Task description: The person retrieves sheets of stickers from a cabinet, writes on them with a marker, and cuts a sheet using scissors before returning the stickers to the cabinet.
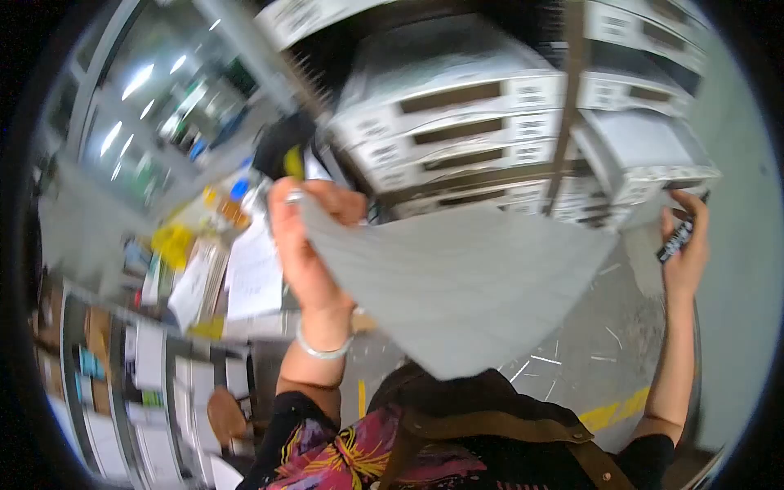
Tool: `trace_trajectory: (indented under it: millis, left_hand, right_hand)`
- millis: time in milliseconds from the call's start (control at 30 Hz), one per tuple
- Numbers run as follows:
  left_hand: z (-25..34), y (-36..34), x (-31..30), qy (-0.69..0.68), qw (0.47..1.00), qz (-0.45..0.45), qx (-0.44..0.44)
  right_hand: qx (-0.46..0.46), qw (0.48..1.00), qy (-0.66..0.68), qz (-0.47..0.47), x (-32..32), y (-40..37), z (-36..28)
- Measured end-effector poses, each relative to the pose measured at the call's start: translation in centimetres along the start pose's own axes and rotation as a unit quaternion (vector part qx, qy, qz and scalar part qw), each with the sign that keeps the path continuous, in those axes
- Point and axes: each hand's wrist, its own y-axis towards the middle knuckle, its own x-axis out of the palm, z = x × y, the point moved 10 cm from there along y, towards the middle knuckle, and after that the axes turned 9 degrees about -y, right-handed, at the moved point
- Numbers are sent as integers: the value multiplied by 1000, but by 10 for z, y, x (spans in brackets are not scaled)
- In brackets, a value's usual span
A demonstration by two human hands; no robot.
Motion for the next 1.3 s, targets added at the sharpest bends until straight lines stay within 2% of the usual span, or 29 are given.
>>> trace_trajectory:
  millis: [33,100,133,200,300,367,400,533,633,667,767,800,833,900,933,1033,1100,1133,1200,1233,1300]
  left_hand:
    - [5,-11,-8,18,1000,6,-6]
    - [14,-33,-40,30,997,72,-12]
    - [19,-41,-52,22,997,69,-22]
    - [34,-58,-73,44,993,111,0]
    - [62,-80,-102,38,980,193,21]
    - [87,-95,-121,30,960,278,33]
    - [102,-101,-132,11,958,281,55]
    - [161,-108,-178,-84,986,126,70]
    - [214,-116,-216,28,985,145,88]
    - [231,-140,-246,104,938,317,93]
    - [278,-211,-348,115,900,409,-101]
    - [292,-220,-357,145,908,354,-169]
    - [304,-234,-364,49,912,353,-202]
    - [323,-250,-370,-145,897,335,-248]
    - [340,-269,-387,-60,869,416,-261]
    - [366,-283,-436,205,812,384,-388]
    - [376,-286,-470,199,823,406,-345]
    - [381,-286,-481,210,824,406,-333]
    - [384,-283,-500,224,828,408,-314]
    - [385,-282,-507,227,828,407,-311]
    - [382,-285,-515,233,825,414,-308]
  right_hand:
    - [-26,1000,4,-7,6,0,-20]
    - [-73,997,-1,-8,16,-2,-51]
    - [-102,984,133,-56,29,-14,-68]
    - [-141,900,385,-147,50,-46,-115]
    - [-298,837,369,-273,72,-86,-241]
    - [-353,828,352,-255,82,-102,-292]
    - [-359,820,363,-258,92,-116,-308]
    - [-366,794,411,-258,130,-169,-365]
    - [-391,789,355,-314,150,-186,-424]
    - [-410,806,298,-307,158,-194,-441]
    - [-554,776,246,-175,160,-226,-559]
    - [-606,753,223,-127,165,-241,-584]
    - [-655,725,184,-105,178,-263,-605]
    - [-691,697,155,-115,208,-298,-641]
    - [-702,685,146,-128,223,-315,-657]
    - [-671,683,175,-230,269,-349,-686]
    - [-624,697,189,-297,302,-353,-698]
    - [-536,738,233,-338,312,-338,-701]
    - [-342,787,311,-410,334,-309,-697]
    - [-226,765,364,-481,350,-303,-694]
    - [25,679,444,-584,390,-301,-692]
